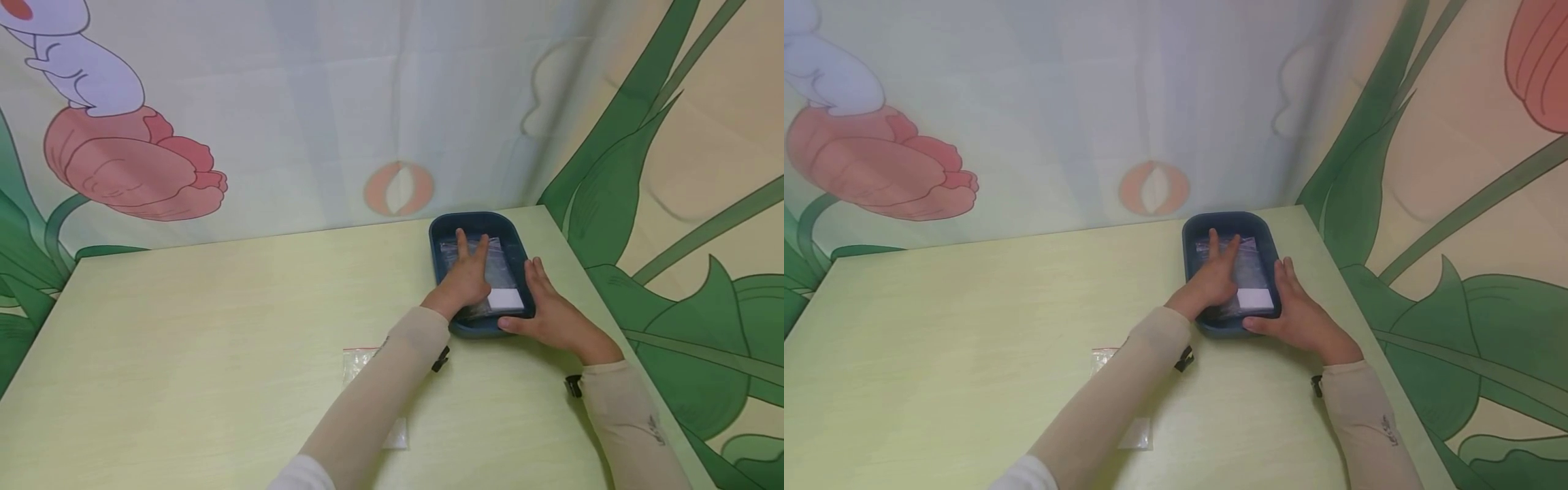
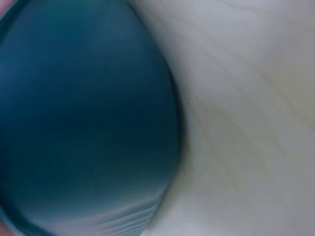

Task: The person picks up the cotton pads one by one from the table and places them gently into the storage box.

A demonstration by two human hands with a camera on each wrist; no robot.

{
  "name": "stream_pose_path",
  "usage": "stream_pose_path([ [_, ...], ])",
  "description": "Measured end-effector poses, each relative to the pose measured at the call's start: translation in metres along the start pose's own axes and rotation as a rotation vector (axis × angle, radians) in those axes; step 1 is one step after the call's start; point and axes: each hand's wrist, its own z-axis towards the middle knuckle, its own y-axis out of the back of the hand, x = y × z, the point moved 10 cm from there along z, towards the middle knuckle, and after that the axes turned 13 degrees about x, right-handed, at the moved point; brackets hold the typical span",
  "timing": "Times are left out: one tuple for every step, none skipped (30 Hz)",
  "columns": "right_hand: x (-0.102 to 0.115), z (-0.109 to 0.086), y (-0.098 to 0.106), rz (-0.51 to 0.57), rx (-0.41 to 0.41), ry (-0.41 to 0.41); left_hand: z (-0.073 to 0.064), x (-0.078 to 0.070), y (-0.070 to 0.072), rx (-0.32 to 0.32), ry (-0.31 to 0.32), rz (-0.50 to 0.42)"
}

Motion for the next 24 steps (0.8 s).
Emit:
stream_pose_path([
  [0.000, 0.000, 0.000, -0.001, -0.001, -0.001, -0.001, 0.000, 0.001, -0.010, 0.009, 0.033],
  [0.000, 0.000, 0.000, -0.001, -0.003, -0.001, -0.002, -0.001, 0.002, -0.020, 0.017, 0.070],
  [0.000, -0.001, 0.001, -0.001, -0.005, -0.003, -0.003, -0.002, 0.004, -0.031, 0.025, 0.107],
  [0.000, -0.001, 0.001, -0.001, -0.005, -0.003, -0.004, -0.002, 0.006, -0.043, 0.036, 0.139],
  [0.000, 0.000, 0.000, 0.000, -0.004, -0.003, -0.006, -0.002, 0.008, -0.053, 0.043, 0.167],
  [-0.001, 0.000, 0.000, 0.002, -0.004, 0.000, -0.009, -0.003, 0.011, -0.063, 0.048, 0.195],
  [-0.002, 0.000, 0.000, 0.005, -0.003, 0.000, -0.012, -0.003, 0.014, -0.068, 0.045, 0.216],
  [-0.002, 0.000, 0.000, 0.007, -0.002, 0.001, -0.015, -0.004, 0.017, -0.070, 0.034, 0.228],
  [-0.003, 0.000, -0.001, 0.007, -0.001, 0.003, -0.019, -0.005, 0.020, -0.070, 0.016, 0.234],
  [-0.003, 0.000, -0.001, 0.010, -0.002, 0.004, -0.024, -0.005, 0.023, -0.069, -0.006, 0.240],
  [-0.004, 0.000, -0.001, 0.009, -0.002, 0.003, -0.029, -0.005, 0.026, -0.063, -0.032, 0.242],
  [-0.004, 0.001, 0.000, 0.008, -0.004, 0.004, -0.035, -0.006, 0.030, -0.061, -0.063, 0.244],
  [-0.004, 0.001, 0.000, 0.008, -0.005, 0.005, -0.041, -0.005, 0.033, -0.059, -0.097, 0.241],
  [-0.004, 0.001, 0.000, 0.011, -0.006, 0.006, -0.048, -0.003, 0.037, -0.060, -0.132, 0.236],
  [-0.004, 0.001, -0.001, 0.012, -0.006, 0.007, -0.054, 0.000, 0.041, -0.059, -0.158, 0.231],
  [-0.003, 0.001, 0.000, 0.012, -0.004, 0.008, -0.062, 0.004, 0.045, -0.056, -0.178, 0.222],
  [-0.003, 0.002, 0.000, 0.012, -0.001, 0.009, -0.070, 0.009, 0.050, -0.053, -0.194, 0.209],
  [-0.002, 0.002, 0.000, 0.014, 0.000, 0.010, -0.077, 0.016, 0.054, -0.051, -0.203, 0.200],
  [-0.002, 0.002, 0.000, 0.016, 0.002, 0.009, -0.085, 0.024, 0.057, -0.045, -0.207, 0.187],
  [-0.002, 0.002, -0.001, 0.015, 0.004, 0.005, -0.093, 0.032, 0.061, -0.042, -0.205, 0.181],
  [-0.002, 0.002, -0.001, 0.012, 0.007, 0.001, -0.101, 0.041, 0.064, -0.033, -0.196, 0.168],
  [-0.003, 0.002, -0.001, 0.010, 0.007, -0.003, -0.109, 0.050, 0.066, -0.024, -0.187, 0.157],
  [-0.003, 0.001, -0.001, 0.008, 0.007, -0.007, -0.116, 0.060, 0.068, -0.014, -0.175, 0.145],
  [-0.003, 0.000, -0.001, 0.007, 0.006, -0.010, -0.124, 0.070, 0.069, 0.003, -0.157, 0.135],
])
